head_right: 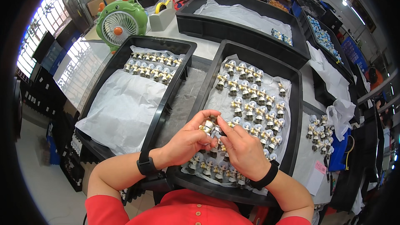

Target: The person assembles small cylindrical components by hand, picking them from a tray and joining two parts together. They use a red pen-like tool to apply a substance to the components and a black tool to adjust them. The finished units are placed into a separate tray lined with white paper.

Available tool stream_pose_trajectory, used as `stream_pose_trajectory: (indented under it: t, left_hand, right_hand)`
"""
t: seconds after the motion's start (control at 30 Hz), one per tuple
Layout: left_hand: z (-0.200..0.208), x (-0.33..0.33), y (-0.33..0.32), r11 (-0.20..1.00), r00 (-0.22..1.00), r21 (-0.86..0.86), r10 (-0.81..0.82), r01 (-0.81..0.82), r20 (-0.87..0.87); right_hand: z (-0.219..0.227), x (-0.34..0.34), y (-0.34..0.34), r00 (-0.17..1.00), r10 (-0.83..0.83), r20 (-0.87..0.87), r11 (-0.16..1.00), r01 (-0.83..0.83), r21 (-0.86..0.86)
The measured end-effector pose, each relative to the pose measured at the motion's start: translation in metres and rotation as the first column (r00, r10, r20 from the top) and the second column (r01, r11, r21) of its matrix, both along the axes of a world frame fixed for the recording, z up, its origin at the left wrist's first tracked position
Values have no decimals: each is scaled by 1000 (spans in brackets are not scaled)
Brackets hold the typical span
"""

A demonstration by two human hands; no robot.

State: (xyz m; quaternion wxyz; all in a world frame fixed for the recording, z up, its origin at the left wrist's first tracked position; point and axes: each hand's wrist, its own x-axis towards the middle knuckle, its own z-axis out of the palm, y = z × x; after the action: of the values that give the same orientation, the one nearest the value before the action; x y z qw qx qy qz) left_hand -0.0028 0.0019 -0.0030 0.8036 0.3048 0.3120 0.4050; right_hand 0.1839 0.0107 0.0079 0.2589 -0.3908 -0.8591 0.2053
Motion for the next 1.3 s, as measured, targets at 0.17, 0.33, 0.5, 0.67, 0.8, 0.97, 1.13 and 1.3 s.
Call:
stream_pose_trajectory:
  t: [0.17, 0.33, 0.5, 0.67, 0.8, 0.97, 1.13, 1.3]
  left_hand:
    - [0, 0, 0, 1000, 1000, -5, -3, 3, -3]
    - [1, 0, -1, 1000, 1000, -12, -3, 3, -4]
    - [0, 0, 0, 1000, 1000, -1, -4, 4, -1]
    - [1, 1, 0, 1000, 1000, 2, -7, 7, -5]
    - [0, 0, 0, 1000, 1000, 1, -4, 4, -3]
    - [0, 0, 0, 1000, 1000, 4, -4, 4, 7]
    - [0, 0, 1, 1000, 1000, 13, -11, 11, 7]
    - [1, 1, 0, 1000, 1000, 10, -1, 1, -2]
  right_hand:
    - [-2, 1, 2, 994, 25, -106, 999, -29, -37]
    - [0, 0, 0, 1000, 7, -9, 1000, -7, -8]
    - [-1, 1, 0, 1000, 3, 4, 1000, -3, 5]
    - [-1, 1, 0, 1000, 6, -17, 1000, -6, -11]
    - [0, 1, 1, 1000, 20, -23, 999, -20, -33]
    - [2, 2, -2, 990, -21, -142, 963, -18, -270]
    - [-1, -1, -1, 995, 3, -99, 996, -13, -94]
    - [-7, 0, 2, 1000, 12, -19, 997, -10, 74]
